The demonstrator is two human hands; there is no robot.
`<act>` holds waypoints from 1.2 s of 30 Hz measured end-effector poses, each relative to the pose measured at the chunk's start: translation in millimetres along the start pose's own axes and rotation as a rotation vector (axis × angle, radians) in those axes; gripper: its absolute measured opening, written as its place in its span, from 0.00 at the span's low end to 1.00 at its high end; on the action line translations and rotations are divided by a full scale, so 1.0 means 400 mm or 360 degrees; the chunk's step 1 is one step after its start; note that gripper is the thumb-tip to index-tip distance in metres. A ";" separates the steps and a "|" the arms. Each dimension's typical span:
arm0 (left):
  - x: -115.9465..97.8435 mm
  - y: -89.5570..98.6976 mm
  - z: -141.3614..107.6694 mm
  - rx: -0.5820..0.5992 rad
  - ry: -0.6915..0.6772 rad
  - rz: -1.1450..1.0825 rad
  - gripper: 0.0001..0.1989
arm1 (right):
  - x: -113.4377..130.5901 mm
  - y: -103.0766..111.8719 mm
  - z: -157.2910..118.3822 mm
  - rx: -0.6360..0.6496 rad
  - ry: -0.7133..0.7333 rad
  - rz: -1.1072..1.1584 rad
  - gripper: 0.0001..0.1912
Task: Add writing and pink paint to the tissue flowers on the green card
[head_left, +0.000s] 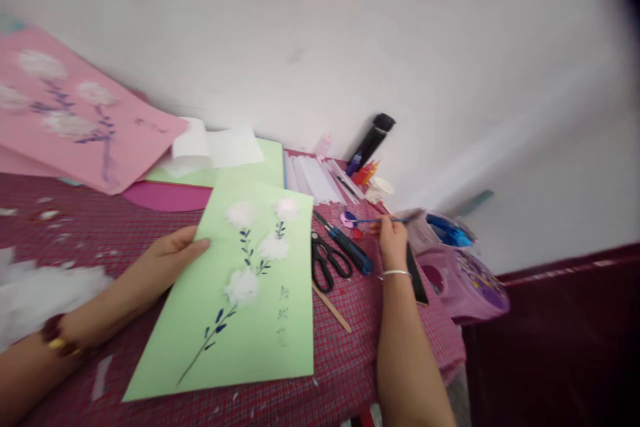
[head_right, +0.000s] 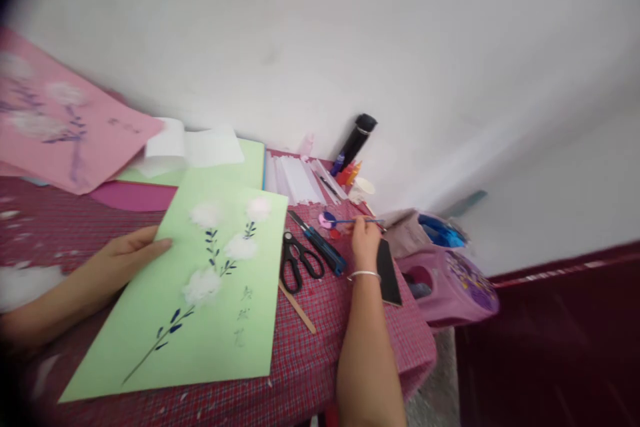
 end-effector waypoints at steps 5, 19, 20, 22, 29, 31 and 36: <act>-0.019 -0.004 0.009 0.0096 -0.0120 -0.0217 0.20 | -0.004 0.007 0.000 -0.0097 -0.0190 0.0387 0.06; -0.028 -0.027 0.010 0.0319 -0.0111 -0.0183 0.17 | 0.160 -0.376 -0.383 0.0963 -0.0083 0.0511 0.12; -0.027 -0.026 0.010 0.0319 -0.0099 -0.0184 0.16 | 0.158 -0.381 -0.390 0.0978 -0.0066 0.0480 0.12; -0.025 -0.024 0.011 0.0308 -0.0091 -0.0178 0.15 | 0.152 -0.392 -0.395 0.0995 -0.0048 0.0447 0.12; -0.025 -0.024 0.013 0.0291 -0.0118 -0.0171 0.18 | 0.119 -0.421 -0.388 0.0972 -0.0122 0.0428 0.13; -0.027 -0.027 0.014 0.0306 -0.0132 -0.0187 0.18 | 0.116 -0.419 -0.385 0.0951 -0.0155 0.0474 0.13; -0.020 -0.028 0.022 0.0339 -0.0150 -0.0181 0.19 | 0.116 -0.421 -0.393 0.1001 -0.0191 0.0464 0.12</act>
Point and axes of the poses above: each hand's wrist, its own z-axis towards the middle knuckle, its own y-axis out of the back of the hand, x = y × z, the point moved 9 cm from there along z, towards the middle knuckle, and after that the axes turned 8 degrees about z, right-handed, at the moved point
